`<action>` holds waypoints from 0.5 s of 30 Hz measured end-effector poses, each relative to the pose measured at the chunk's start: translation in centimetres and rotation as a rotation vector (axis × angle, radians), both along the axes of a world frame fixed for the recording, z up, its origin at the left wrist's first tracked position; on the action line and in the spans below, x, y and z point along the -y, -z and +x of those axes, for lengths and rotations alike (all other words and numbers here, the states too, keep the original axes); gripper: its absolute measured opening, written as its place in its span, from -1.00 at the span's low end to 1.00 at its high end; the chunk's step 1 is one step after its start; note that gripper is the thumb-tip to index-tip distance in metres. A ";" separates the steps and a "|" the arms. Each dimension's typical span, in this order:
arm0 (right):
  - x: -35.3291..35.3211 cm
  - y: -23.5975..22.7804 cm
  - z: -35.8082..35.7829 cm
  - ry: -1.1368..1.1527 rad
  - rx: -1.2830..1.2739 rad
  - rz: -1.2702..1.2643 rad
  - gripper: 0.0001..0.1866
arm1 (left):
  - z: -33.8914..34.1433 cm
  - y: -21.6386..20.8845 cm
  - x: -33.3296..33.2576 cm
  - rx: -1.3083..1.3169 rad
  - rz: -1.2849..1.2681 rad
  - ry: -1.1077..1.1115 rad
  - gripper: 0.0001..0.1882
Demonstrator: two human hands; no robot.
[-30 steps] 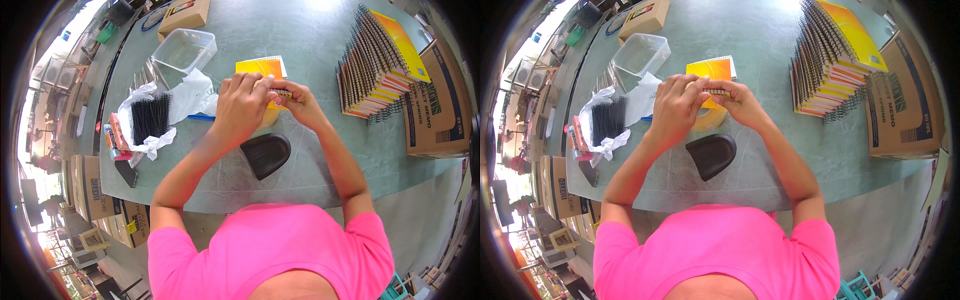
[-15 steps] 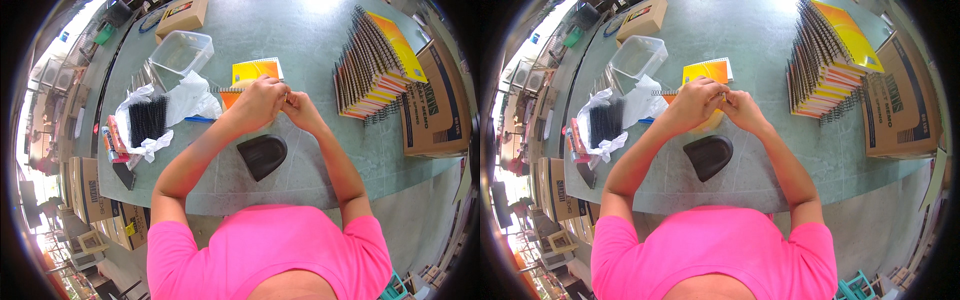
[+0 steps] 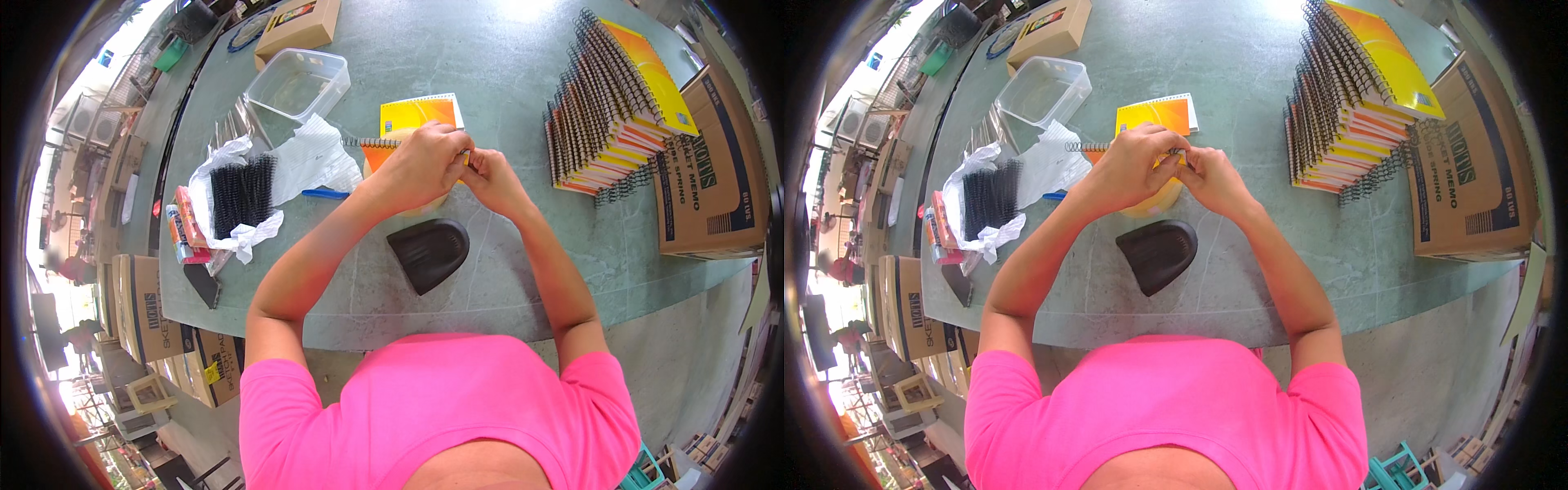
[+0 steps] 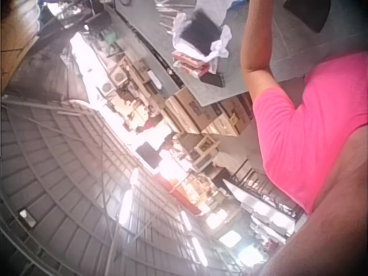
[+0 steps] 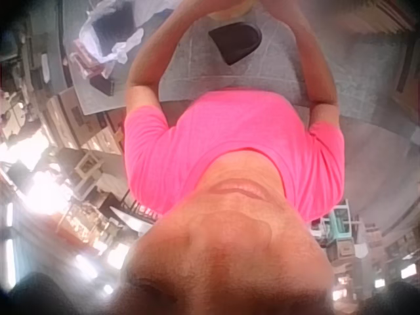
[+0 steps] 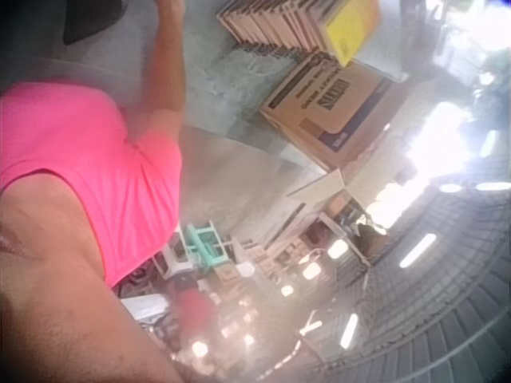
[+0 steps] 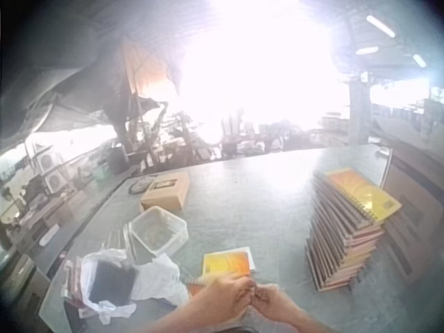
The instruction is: The person assembles spiral-bound notebooks by inserting plastic coils into the pre-punched holes of stacks of paper and covers. After completing each notebook, the person stacks them and places the finished stacks into a cardboard shipping box.
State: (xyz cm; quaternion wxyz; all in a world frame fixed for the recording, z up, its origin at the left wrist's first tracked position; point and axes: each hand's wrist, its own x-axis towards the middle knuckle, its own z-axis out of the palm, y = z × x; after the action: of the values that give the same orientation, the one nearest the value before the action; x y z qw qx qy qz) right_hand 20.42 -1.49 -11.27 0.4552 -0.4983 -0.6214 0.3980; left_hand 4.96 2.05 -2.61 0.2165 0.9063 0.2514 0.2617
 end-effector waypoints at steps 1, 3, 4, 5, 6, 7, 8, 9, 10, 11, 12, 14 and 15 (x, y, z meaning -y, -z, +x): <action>0.3 -0.5 -0.1 0.016 0.044 -0.006 -0.83 | 0.1 0.1 -0.1 0.000 -0.015 -0.022 -0.83; 1.3 -1.9 -0.4 0.063 0.139 -0.013 -0.83 | 0.5 0.1 0.0 -0.029 -0.002 -0.074 -0.84; 1.4 -1.6 -0.6 0.073 0.053 0.029 -0.83 | 0.7 0.1 0.1 -0.048 0.034 -0.093 -0.84; 1.2 -0.4 -1.0 0.084 -0.031 0.073 -0.82 | 1.0 0.1 0.3 -0.067 0.070 -0.109 -0.84; 1.0 0.3 -1.4 0.087 -0.113 0.124 -0.81 | 0.6 0.0 0.3 -0.056 0.078 -0.097 -0.83; 0.8 0.2 -1.4 0.053 -0.052 0.097 -0.80 | -0.1 -0.2 0.2 -0.045 0.087 -0.084 -0.82; 0.7 0.1 -1.2 0.021 0.010 0.069 -0.79 | -0.7 -0.5 0.1 -0.034 0.095 -0.069 -0.80; 0.6 -0.1 -1.0 -0.017 0.067 0.034 -0.78 | -1.8 -1.1 0.1 -0.093 0.088 -0.099 -0.77; 0.8 -0.8 -0.5 -0.013 0.084 0.036 -0.78 | -2.6 -1.8 0.1 -0.157 0.080 -0.129 -0.75; 1.1 -1.6 0.2 -0.010 0.102 0.038 -0.74 | -3.3 -2.4 0.0 -0.256 0.034 -0.139 -0.74; 1.5 -2.5 0.3 -0.012 0.114 0.038 -0.68 | -4.1 -3.0 0.1 -0.360 -0.011 -0.157 -0.73; 2.4 -4.9 -0.7 0.083 0.217 0.265 -0.56 | -4.6 -3.0 0.9 -0.396 -0.078 -0.209 -0.72; 2.9 -6.0 -1.0 0.131 0.275 0.377 -0.50 | -4.4 -2.8 1.4 -0.320 -0.093 -0.237 -0.73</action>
State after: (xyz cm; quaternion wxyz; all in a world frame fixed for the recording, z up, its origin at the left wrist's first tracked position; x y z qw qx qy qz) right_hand 19.46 -4.35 -5.29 0.4761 -0.4933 -0.7072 0.1729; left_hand 0.60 0.63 0.16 0.1832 0.8895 0.3992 0.1263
